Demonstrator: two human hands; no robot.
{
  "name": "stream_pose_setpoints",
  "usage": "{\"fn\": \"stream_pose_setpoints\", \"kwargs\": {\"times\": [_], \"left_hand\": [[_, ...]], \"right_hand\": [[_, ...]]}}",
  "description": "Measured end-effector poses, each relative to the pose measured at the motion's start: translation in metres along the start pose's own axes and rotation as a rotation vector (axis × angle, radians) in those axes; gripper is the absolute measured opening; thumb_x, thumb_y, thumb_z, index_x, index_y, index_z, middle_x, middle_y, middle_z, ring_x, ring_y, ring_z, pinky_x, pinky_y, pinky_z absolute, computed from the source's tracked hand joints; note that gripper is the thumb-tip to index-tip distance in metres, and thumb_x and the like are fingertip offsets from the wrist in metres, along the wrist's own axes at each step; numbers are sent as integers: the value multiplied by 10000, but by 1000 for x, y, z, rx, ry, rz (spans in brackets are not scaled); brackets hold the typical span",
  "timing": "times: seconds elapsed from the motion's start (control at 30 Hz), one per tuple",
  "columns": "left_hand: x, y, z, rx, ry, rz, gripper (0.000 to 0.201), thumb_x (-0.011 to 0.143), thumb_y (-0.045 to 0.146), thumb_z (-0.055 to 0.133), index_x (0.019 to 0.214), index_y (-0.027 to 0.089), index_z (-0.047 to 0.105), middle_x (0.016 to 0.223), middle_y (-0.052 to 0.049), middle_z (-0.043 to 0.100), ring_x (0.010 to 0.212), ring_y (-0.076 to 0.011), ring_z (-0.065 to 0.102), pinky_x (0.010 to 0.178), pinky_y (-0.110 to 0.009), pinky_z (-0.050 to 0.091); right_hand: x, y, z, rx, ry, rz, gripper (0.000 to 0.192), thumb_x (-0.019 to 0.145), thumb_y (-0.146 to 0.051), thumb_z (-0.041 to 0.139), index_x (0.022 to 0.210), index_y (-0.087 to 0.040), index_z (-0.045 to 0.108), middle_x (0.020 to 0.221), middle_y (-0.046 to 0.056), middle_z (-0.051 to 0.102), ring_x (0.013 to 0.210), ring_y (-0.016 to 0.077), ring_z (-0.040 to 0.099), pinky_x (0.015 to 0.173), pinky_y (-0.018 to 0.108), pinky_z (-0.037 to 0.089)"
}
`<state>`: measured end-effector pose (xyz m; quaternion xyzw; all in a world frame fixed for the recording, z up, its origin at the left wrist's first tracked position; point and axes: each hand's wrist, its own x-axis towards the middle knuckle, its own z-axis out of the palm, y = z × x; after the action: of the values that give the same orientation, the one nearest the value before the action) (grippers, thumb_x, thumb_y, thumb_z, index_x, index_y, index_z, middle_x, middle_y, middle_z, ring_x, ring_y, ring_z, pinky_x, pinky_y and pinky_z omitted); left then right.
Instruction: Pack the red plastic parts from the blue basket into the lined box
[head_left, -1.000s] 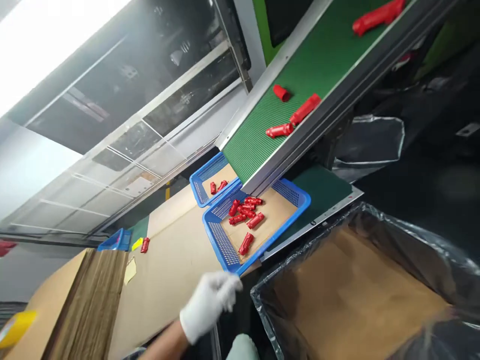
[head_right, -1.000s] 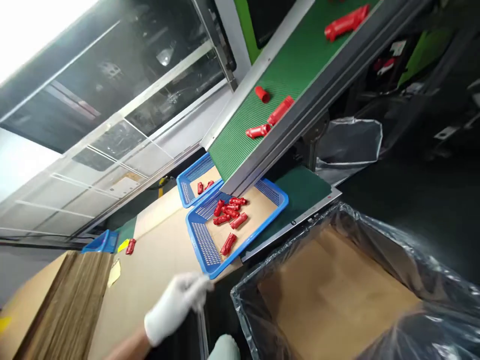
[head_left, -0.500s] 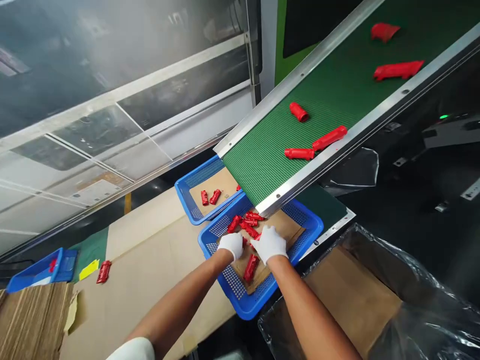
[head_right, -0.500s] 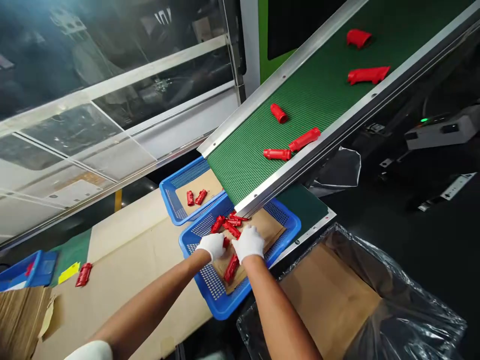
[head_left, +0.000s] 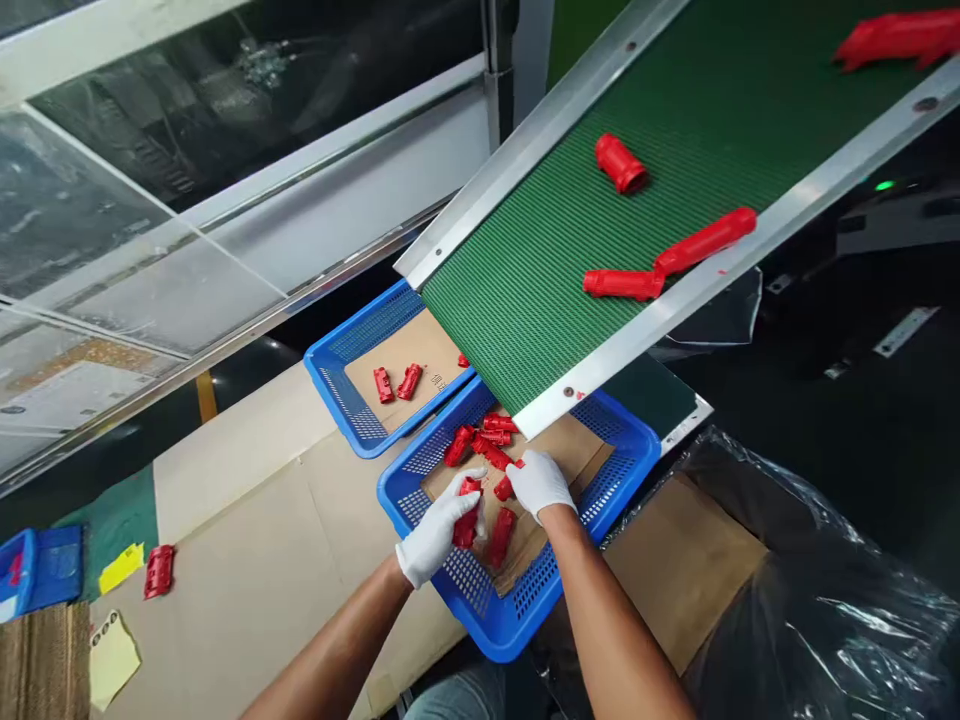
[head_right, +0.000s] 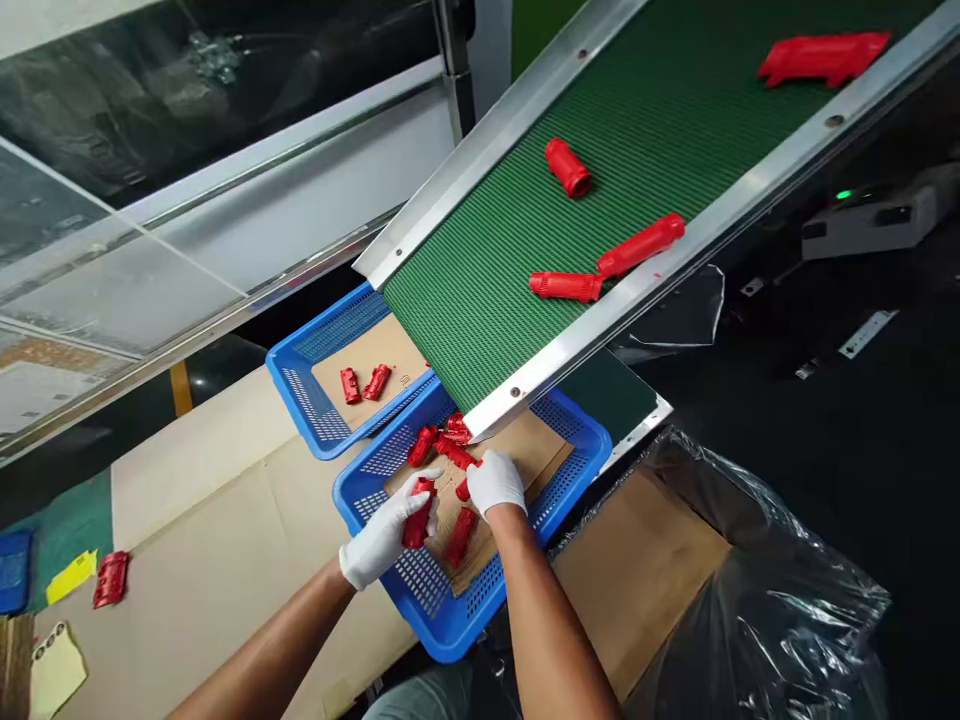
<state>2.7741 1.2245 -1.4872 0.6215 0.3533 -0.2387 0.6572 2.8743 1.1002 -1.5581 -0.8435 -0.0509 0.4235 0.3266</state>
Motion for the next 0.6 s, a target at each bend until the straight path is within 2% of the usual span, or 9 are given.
{"fn": "stream_pose_setpoints", "kwargs": {"times": [0.07,0.17,0.2,0.27,0.33,0.4,0.5,0.6], "left_hand": [[-3,6,3,-34,-32,-16,669,836,509,564,1355,152,339,708,35,550,628,-146,574,662,-296,435],[-13,17,19,16,-73,-54,736,811,486,655,1394,203,307,832,6,587,727,-159,615,725,-311,452],[-16,20,27,36,-71,-62,748,789,476,693,1383,218,319,874,0,588,748,-157,615,739,-313,458],[-19,22,47,63,-36,-51,746,719,444,773,1316,233,378,931,-2,577,752,-145,597,736,-306,470],[-21,18,70,104,9,-18,707,647,427,828,1206,230,443,948,6,558,727,-126,566,694,-286,478],[-22,11,97,173,31,5,631,630,459,829,1094,217,475,917,19,541,689,-112,542,640,-264,476],[-25,-7,138,348,50,12,467,741,554,707,955,207,479,781,50,504,600,-90,495,568,-235,449],[-24,-35,177,482,19,-47,396,846,606,538,887,219,463,679,63,491,524,-91,479,522,-231,436]], "right_hand": [[-26,11,-16,56,51,-53,179,907,-250,523,788,-169,629,911,145,700,902,243,657,845,325,470],[-82,51,-39,225,244,-108,299,989,-349,337,949,-197,592,1092,127,653,1039,221,600,950,323,438],[-100,70,-43,425,366,-153,300,983,-389,350,986,-209,590,1130,115,638,1053,217,594,931,311,457],[-129,111,-47,689,440,-159,308,965,-454,386,1025,-233,591,1120,85,636,1016,212,609,888,307,492],[-145,151,-43,817,415,-86,333,936,-504,422,1014,-236,604,1041,67,656,903,211,638,826,316,518],[-150,187,-36,844,366,5,369,911,-540,437,1000,-225,608,974,53,667,797,201,647,779,320,526],[-148,233,-22,837,295,99,407,892,-580,425,880,-209,592,809,26,656,718,191,641,742,307,522],[-149,273,-6,851,246,178,460,900,-610,368,764,-204,536,653,10,603,651,190,637,666,291,525]]}}
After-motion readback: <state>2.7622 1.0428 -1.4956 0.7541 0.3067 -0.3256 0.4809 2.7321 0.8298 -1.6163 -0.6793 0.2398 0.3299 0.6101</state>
